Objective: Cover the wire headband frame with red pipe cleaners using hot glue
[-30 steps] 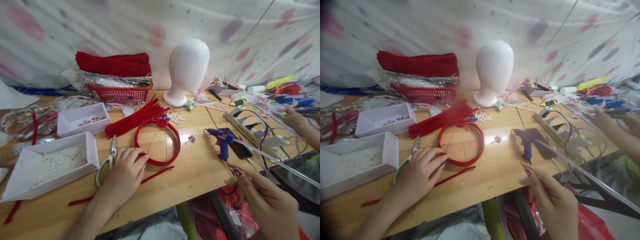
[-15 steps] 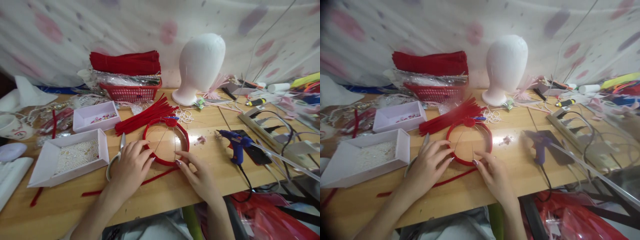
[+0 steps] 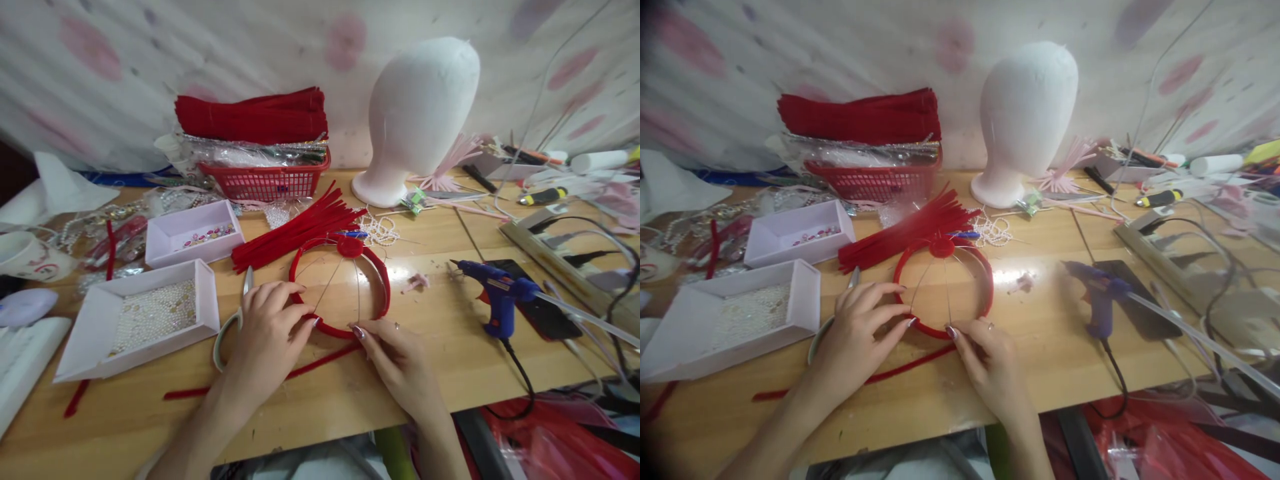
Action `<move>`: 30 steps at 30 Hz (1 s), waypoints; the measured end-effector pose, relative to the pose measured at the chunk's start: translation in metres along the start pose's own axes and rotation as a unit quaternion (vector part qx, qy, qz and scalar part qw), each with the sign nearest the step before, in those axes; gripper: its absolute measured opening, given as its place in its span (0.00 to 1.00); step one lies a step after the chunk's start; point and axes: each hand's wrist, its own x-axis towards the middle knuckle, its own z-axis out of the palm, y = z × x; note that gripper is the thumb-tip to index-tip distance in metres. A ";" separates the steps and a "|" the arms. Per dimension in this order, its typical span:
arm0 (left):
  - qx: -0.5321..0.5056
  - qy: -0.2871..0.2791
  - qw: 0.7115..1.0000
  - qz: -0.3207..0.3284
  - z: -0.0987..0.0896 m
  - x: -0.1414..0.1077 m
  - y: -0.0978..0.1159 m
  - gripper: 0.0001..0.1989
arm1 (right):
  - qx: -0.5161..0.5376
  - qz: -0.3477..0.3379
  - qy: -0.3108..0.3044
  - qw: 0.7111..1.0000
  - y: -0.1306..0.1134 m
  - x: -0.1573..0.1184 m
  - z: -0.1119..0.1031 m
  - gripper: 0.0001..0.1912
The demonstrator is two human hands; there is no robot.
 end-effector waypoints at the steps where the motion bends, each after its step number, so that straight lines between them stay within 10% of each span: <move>1: -0.001 0.003 1.000 -0.012 0.001 0.000 0.002 0.04 | 0.001 0.001 0.000 1.000 0.000 0.000 0.000 0.10; 30: -0.006 -0.007 0.992 -0.130 0.002 0.001 0.015 0.03 | 0.022 0.041 -0.010 0.999 0.004 -0.008 0.005 0.10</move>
